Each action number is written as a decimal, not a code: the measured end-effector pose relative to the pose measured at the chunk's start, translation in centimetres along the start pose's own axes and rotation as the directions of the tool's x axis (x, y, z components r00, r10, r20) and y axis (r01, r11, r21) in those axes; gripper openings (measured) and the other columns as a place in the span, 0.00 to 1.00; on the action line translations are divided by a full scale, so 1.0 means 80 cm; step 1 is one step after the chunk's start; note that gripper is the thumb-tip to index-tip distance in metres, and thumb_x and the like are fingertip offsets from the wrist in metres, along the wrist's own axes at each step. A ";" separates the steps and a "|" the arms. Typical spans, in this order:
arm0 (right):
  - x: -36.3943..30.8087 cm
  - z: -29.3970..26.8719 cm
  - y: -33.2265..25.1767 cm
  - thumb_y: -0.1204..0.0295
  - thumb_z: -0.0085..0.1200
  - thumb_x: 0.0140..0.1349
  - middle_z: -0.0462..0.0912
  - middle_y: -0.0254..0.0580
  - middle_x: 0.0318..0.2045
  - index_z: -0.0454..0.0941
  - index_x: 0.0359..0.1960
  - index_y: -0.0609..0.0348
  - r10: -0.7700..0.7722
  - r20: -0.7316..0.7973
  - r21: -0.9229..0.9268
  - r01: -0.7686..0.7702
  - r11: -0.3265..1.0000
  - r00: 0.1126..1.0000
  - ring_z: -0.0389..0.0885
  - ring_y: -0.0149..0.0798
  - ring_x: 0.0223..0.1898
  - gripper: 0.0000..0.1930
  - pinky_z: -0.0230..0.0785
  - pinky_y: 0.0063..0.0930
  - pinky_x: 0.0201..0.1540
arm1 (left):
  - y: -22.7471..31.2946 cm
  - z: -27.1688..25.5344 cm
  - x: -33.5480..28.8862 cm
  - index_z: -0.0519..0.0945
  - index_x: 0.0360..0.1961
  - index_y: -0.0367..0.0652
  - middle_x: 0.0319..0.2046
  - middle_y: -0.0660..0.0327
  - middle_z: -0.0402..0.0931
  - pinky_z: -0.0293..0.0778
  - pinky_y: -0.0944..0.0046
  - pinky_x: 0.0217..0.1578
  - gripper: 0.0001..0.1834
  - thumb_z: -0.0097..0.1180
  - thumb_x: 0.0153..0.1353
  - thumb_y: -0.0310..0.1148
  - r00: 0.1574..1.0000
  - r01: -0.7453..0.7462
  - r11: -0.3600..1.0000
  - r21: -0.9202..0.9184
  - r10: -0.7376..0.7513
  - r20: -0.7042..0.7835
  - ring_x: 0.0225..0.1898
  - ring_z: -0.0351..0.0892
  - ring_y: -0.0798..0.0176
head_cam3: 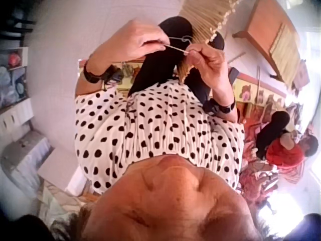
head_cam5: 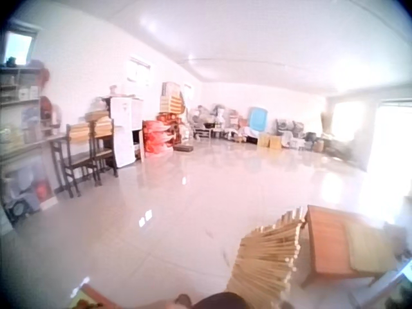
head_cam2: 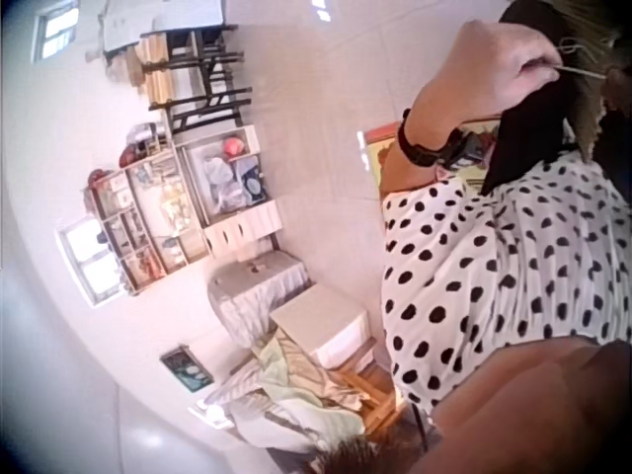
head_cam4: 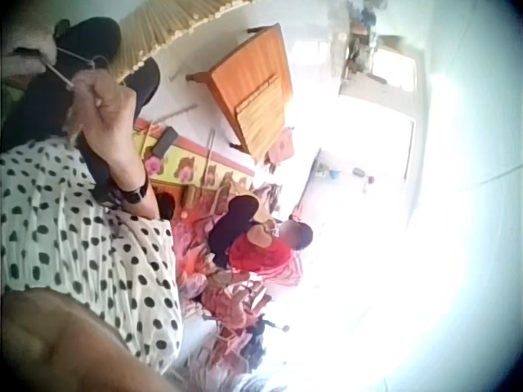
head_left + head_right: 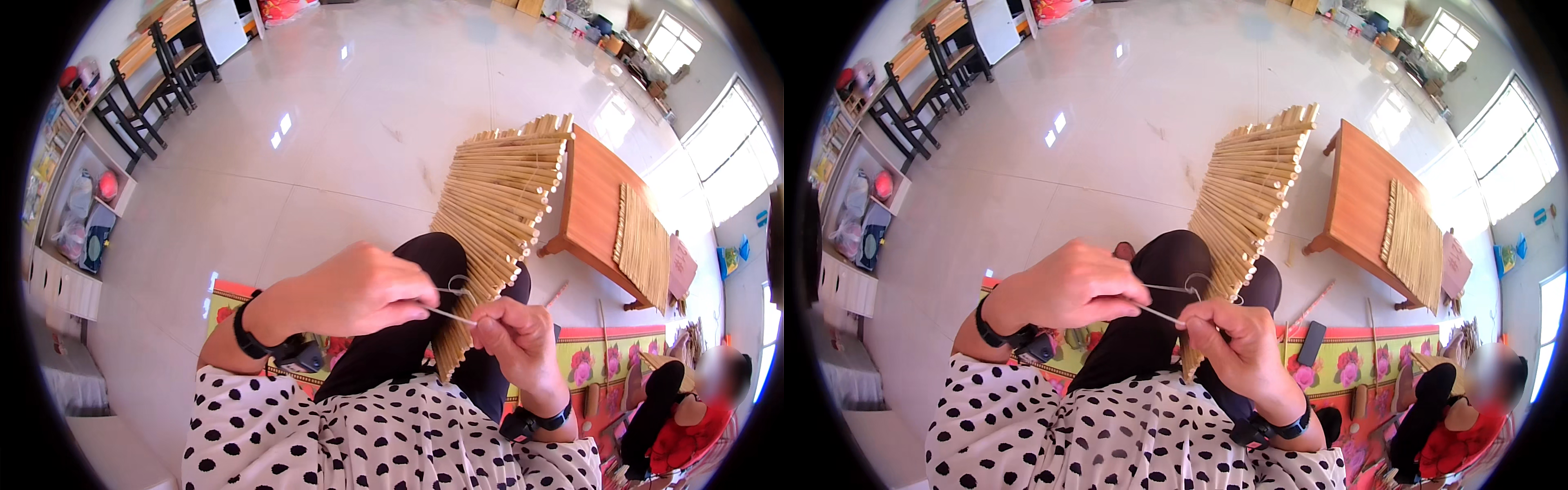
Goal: The person sits on a mat on the floor and weaves a bamboo mat by hand. They hold a bundle of bamboo strips and use a needle with white thread to stitch the strips together, repeatedly passing the needle through the bamboo to secure the structure.
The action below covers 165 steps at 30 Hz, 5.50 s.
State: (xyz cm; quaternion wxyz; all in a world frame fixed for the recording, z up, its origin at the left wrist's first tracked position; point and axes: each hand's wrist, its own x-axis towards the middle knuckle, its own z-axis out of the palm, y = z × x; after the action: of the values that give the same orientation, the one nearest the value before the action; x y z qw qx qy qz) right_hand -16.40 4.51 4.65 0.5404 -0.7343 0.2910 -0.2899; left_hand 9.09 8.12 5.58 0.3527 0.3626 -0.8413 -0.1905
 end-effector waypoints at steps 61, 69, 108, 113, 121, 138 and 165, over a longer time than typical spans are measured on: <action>-0.022 0.030 0.119 0.75 0.68 0.47 0.74 0.49 0.37 0.70 0.47 0.73 -0.088 -0.436 -0.619 -0.228 0.751 0.896 0.76 0.39 0.28 0.27 0.71 0.27 0.26 | -0.103 0.113 0.011 0.80 0.37 0.42 0.23 0.60 0.81 0.74 0.65 0.23 0.06 0.62 0.59 0.26 0.973 0.184 0.942 -0.279 -0.215 -0.083 0.22 0.80 0.59; -0.017 0.030 0.118 0.78 0.66 0.47 0.76 0.47 0.31 0.73 0.40 0.71 -0.101 -0.490 -0.605 -0.255 0.755 0.866 0.78 0.35 0.23 0.19 0.71 0.23 0.22 | -0.110 0.115 0.012 0.85 0.36 0.44 0.17 0.65 0.75 0.67 0.65 0.18 0.08 0.66 0.53 0.28 0.996 0.077 0.996 -0.050 -0.079 -0.033 0.16 0.73 0.61; -0.026 0.032 0.127 0.77 0.70 0.45 0.81 0.49 0.36 0.77 0.40 0.70 -0.131 -0.527 -0.544 -0.215 0.811 0.840 0.79 0.32 0.21 0.20 0.72 0.22 0.24 | -0.095 0.087 0.042 0.85 0.32 0.43 0.14 0.68 0.70 0.64 0.65 0.17 0.08 0.67 0.48 0.26 0.989 -0.007 0.992 0.126 -0.012 0.150 0.14 0.71 0.65; -0.027 0.030 0.131 0.76 0.68 0.49 0.80 0.51 0.41 0.77 0.46 0.73 -0.160 -0.478 -0.506 -0.122 0.854 0.863 0.79 0.32 0.24 0.22 0.74 0.23 0.26 | -0.098 0.087 0.042 0.85 0.32 0.42 0.14 0.66 0.70 0.63 0.64 0.16 0.09 0.67 0.47 0.25 0.990 0.008 0.995 0.096 -0.021 0.139 0.14 0.70 0.63; -0.030 0.030 0.137 0.78 0.65 0.49 0.77 0.50 0.47 0.73 0.58 0.70 -0.149 -0.475 -0.332 -0.020 0.943 0.867 0.80 0.32 0.29 0.31 0.77 0.22 0.30 | -0.093 0.081 0.050 0.85 0.34 0.43 0.15 0.66 0.71 0.65 0.64 0.17 0.11 0.66 0.47 0.24 0.980 0.009 0.987 0.163 -0.041 0.196 0.15 0.71 0.63; -0.033 0.025 0.151 0.77 0.66 0.46 0.80 0.50 0.46 0.77 0.53 0.70 -0.198 -0.509 -0.348 0.011 0.938 0.837 0.81 0.30 0.29 0.28 0.78 0.21 0.30 | -0.087 0.078 0.059 0.85 0.36 0.45 0.15 0.67 0.70 0.62 0.64 0.16 0.13 0.67 0.46 0.24 0.976 0.008 0.984 0.180 -0.046 0.211 0.14 0.69 0.63; -0.024 0.048 0.157 0.73 0.68 0.49 0.76 0.56 0.49 0.76 0.53 0.73 -0.206 -0.474 -0.213 0.116 0.970 0.856 0.81 0.45 0.37 0.28 0.78 0.32 0.40 | -0.102 0.071 0.052 0.84 0.33 0.45 0.16 0.66 0.73 0.65 0.64 0.18 0.08 0.65 0.50 0.26 0.959 0.074 0.987 0.140 -0.109 0.260 0.16 0.71 0.62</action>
State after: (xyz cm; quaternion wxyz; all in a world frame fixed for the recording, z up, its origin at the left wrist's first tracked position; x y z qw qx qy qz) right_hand -16.29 5.25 -8.60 0.3547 -0.7027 0.3812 -0.4849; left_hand 6.75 -0.02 -1.11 0.2028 0.3941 -0.8740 -0.1992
